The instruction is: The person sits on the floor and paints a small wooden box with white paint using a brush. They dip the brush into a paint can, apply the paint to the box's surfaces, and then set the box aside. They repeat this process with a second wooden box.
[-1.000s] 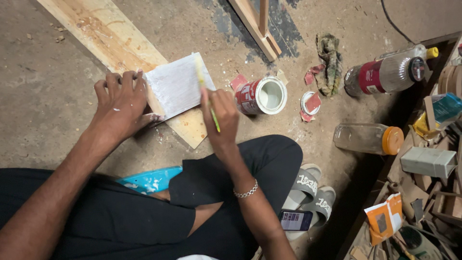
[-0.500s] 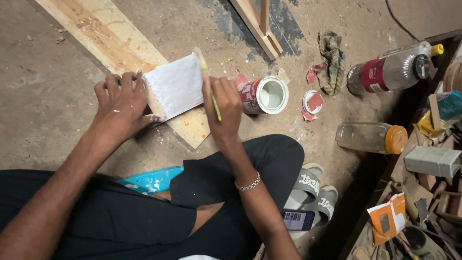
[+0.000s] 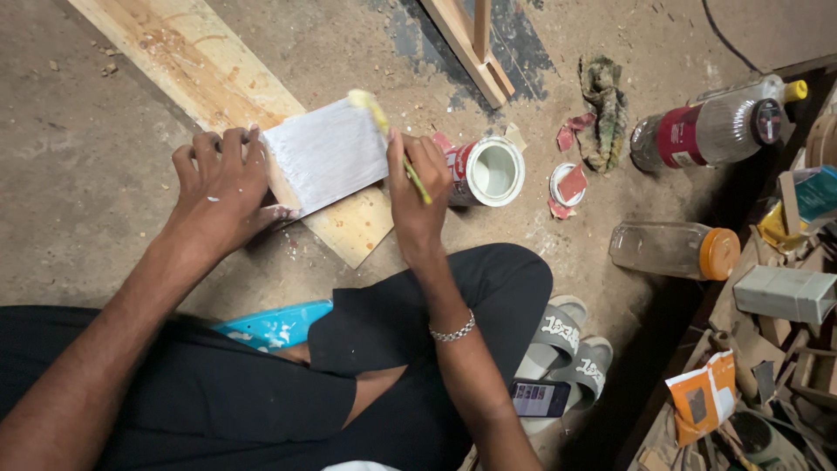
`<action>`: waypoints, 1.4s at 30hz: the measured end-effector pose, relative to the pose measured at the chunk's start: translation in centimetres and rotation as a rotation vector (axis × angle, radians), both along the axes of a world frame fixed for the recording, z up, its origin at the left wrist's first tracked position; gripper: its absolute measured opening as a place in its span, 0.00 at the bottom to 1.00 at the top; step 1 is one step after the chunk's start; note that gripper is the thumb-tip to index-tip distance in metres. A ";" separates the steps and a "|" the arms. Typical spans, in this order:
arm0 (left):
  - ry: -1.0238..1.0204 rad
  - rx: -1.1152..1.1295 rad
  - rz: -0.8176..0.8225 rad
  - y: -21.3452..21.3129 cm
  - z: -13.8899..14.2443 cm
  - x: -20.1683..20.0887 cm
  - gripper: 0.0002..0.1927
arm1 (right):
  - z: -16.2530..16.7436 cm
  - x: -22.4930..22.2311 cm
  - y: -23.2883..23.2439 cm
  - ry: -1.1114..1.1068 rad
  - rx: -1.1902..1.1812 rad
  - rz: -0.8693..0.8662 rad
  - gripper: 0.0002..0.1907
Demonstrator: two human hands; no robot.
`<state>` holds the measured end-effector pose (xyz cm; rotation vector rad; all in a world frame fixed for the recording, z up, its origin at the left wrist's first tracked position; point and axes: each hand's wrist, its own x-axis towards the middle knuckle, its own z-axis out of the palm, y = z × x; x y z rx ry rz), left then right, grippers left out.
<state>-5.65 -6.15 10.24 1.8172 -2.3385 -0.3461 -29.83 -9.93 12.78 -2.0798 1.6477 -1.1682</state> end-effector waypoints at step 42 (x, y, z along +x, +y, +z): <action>-0.008 0.000 0.017 0.4 -0.1 -0.3 0.54 | 2.0 0.2 12.1 0.046 0.086 0.292 0.07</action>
